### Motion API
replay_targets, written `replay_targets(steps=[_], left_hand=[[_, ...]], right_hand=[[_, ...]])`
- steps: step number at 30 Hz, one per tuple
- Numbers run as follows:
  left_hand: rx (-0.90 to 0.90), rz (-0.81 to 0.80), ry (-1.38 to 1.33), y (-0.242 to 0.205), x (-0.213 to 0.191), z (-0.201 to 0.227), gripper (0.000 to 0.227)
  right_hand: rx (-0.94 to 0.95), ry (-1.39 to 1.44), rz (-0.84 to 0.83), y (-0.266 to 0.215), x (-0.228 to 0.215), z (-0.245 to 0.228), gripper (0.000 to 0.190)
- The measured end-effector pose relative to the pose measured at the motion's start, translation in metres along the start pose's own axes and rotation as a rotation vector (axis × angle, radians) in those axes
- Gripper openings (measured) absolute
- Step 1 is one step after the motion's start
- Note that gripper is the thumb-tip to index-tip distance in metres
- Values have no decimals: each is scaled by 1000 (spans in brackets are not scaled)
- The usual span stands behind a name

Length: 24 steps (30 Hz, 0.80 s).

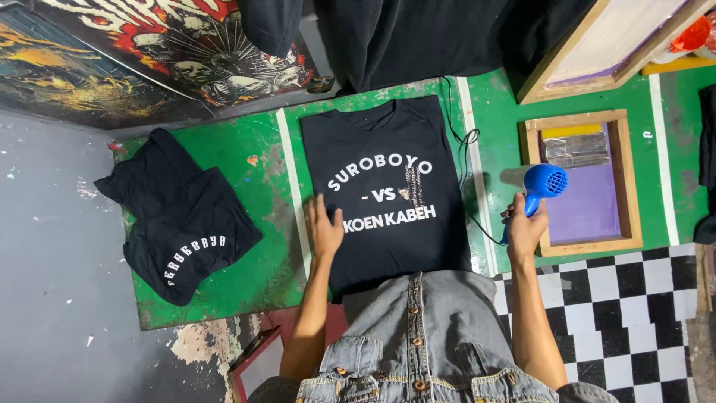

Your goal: The person lays a black t-shirt flat on a green workbench and smooths it out. They then use a wooden screen printing frame and a squeegee to apply purple ink onto the shirt's design. Finally, they use a blue hairdryer to dry the printed area.

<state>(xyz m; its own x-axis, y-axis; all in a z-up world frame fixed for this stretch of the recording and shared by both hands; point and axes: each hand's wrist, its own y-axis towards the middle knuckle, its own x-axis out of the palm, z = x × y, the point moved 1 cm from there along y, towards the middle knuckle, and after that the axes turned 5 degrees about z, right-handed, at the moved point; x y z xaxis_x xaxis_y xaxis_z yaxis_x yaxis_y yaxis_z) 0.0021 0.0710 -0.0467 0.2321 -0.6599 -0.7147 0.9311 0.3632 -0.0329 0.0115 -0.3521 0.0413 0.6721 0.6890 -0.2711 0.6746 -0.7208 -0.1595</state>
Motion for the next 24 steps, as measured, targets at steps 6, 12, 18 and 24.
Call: replay_targets(steps=[6,12,18,24], left_hand=[[195,118,395,1,26,9,76],[579,-243,663,-39,97,64,62],[692,-411,368,-66,105,80,59],[700,-210,388,-43,104,15,39]], right_hand=[[-67,-49,-131,-45,54,-1,20],[-184,-45,-835,-165,118,-95,18],[-287,-139,-1167,-195,126,-49,25],[-189,-79,-827,-123,105,-13,10]])
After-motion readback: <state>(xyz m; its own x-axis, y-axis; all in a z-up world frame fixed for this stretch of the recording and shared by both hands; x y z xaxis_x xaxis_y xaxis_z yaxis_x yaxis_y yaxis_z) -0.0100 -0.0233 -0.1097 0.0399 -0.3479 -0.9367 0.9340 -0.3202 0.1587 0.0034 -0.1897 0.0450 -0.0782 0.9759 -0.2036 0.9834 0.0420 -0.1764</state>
